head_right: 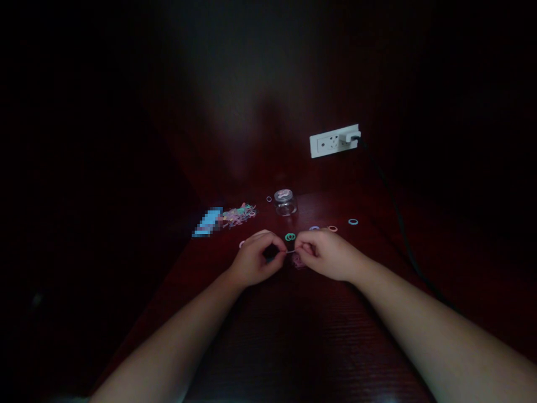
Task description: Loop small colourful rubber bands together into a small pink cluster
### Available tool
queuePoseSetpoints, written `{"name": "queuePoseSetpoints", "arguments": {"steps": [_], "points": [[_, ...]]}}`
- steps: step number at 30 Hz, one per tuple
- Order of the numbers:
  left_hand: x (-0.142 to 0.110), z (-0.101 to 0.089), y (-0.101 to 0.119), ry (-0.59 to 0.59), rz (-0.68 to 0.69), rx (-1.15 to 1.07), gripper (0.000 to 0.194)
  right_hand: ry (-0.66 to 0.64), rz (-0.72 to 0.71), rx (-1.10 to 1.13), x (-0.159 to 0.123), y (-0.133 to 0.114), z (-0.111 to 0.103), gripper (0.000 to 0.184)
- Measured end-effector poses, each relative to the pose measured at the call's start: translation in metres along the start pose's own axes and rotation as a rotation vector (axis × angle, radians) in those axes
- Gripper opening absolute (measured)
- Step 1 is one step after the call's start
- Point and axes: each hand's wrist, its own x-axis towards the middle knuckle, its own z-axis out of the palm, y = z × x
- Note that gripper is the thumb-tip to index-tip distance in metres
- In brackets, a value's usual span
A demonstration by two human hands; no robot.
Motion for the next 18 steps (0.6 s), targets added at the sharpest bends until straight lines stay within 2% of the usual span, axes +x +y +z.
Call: {"name": "queuePoseSetpoints", "arguments": {"steps": [18], "points": [[-0.0005, 0.0010, -0.0015, -0.014, -0.012, 0.001, 0.005, -0.011, 0.021, 0.040, -0.0004, -0.0020, -0.0004, 0.012]]}}
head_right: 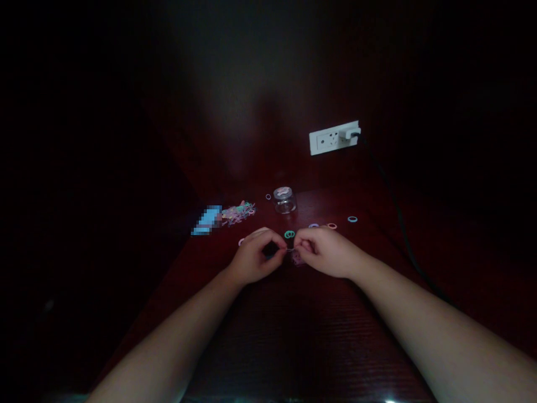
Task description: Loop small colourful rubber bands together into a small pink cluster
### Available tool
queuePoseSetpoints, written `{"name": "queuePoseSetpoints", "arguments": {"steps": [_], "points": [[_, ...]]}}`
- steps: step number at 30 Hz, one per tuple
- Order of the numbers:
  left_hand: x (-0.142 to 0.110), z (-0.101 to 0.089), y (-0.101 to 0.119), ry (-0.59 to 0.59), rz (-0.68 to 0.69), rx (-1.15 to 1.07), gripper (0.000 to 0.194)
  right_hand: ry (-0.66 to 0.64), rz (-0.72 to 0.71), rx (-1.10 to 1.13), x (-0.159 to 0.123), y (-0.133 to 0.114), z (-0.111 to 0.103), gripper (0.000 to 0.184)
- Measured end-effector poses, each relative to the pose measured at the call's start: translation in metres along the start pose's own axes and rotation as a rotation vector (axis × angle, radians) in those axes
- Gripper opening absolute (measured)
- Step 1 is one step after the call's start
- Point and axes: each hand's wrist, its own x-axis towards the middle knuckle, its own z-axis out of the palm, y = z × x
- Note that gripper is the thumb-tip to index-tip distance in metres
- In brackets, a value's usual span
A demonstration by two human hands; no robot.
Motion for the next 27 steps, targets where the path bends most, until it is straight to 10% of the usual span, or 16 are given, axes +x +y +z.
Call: {"name": "queuePoseSetpoints", "arguments": {"steps": [27], "points": [[-0.0002, 0.0033, 0.0004, -0.019, 0.016, -0.022, 0.003, 0.027, -0.110, -0.047, 0.0031, -0.0033, -0.0011, 0.013]]}}
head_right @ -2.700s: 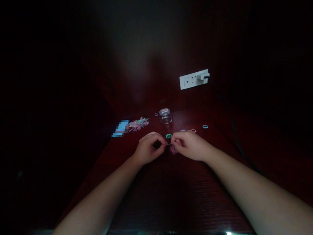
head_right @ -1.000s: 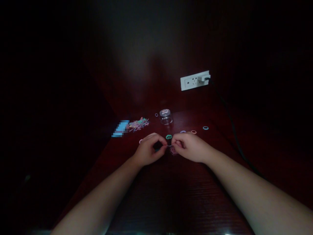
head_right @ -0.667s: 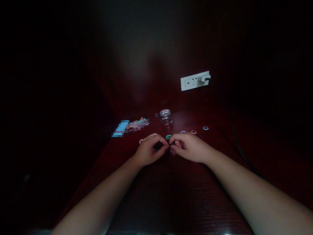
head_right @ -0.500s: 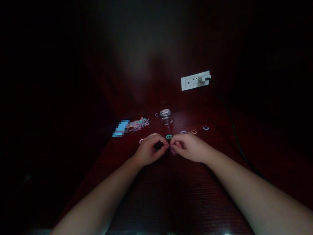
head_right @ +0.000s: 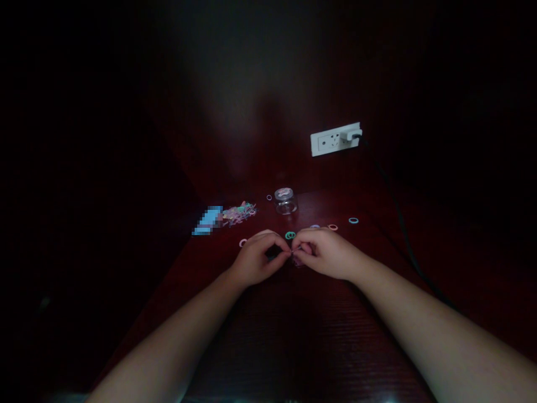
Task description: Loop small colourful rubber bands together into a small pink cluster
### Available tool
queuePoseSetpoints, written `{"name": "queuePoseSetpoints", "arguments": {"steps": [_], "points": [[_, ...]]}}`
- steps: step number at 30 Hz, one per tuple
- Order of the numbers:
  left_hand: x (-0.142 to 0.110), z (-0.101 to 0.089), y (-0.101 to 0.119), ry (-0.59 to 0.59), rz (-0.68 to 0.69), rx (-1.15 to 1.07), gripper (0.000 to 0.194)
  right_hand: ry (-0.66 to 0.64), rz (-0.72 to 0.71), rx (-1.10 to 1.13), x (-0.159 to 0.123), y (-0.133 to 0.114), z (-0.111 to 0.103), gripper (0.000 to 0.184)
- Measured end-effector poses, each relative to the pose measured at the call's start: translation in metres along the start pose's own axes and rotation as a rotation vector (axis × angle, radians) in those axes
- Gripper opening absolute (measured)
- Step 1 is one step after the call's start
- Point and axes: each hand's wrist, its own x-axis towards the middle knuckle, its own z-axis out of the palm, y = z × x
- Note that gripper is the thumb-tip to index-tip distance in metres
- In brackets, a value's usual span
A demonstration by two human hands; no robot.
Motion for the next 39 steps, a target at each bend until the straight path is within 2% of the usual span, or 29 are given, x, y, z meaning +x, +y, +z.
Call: {"name": "queuePoseSetpoints", "arguments": {"steps": [13, 39], "points": [[0.0000, -0.0009, 0.0004, 0.016, -0.001, -0.009, 0.003, 0.031, -0.021, -0.010, -0.0004, 0.0009, 0.0010, 0.012], [0.0000, -0.0011, -0.0009, 0.011, -0.032, 0.013, 0.007, 0.013, 0.073, 0.017, -0.0026, 0.0081, 0.0016, 0.010]]}}
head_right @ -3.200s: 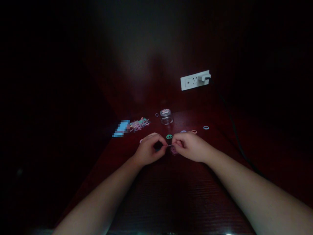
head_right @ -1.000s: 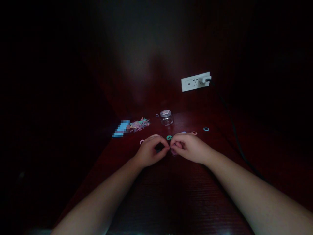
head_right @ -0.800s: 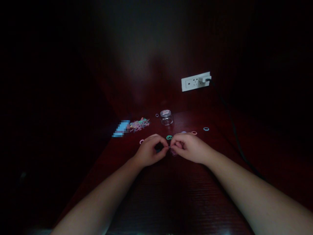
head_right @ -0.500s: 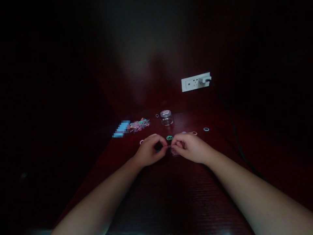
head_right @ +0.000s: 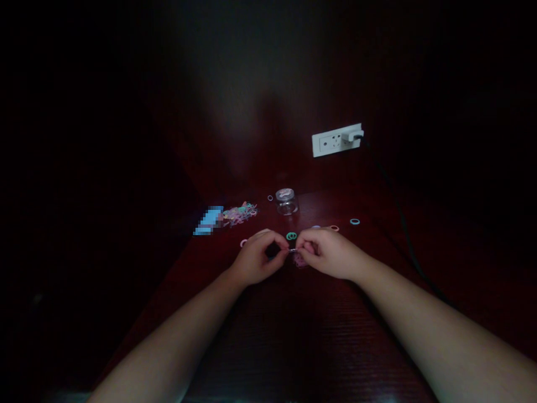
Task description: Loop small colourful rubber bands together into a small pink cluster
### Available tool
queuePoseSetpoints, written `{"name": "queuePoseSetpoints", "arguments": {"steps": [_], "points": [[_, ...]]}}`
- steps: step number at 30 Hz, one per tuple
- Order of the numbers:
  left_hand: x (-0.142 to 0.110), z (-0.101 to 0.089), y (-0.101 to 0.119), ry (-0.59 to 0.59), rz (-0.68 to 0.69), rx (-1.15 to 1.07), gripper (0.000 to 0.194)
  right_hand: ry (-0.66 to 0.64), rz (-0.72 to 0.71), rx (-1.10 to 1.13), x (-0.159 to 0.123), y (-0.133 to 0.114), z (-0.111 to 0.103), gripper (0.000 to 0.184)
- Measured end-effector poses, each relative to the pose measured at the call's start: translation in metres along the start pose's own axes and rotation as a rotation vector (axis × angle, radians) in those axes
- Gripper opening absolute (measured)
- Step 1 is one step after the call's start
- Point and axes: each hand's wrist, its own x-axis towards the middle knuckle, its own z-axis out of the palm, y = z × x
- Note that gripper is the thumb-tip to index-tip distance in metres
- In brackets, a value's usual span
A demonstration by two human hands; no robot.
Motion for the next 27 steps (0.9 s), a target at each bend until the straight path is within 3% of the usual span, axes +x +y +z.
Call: {"name": "queuePoseSetpoints", "arguments": {"steps": [27], "points": [[-0.0008, -0.0004, -0.0009, 0.019, -0.009, 0.004, 0.011, -0.016, 0.044, -0.164, -0.0003, 0.0067, -0.0022, 0.015]]}}
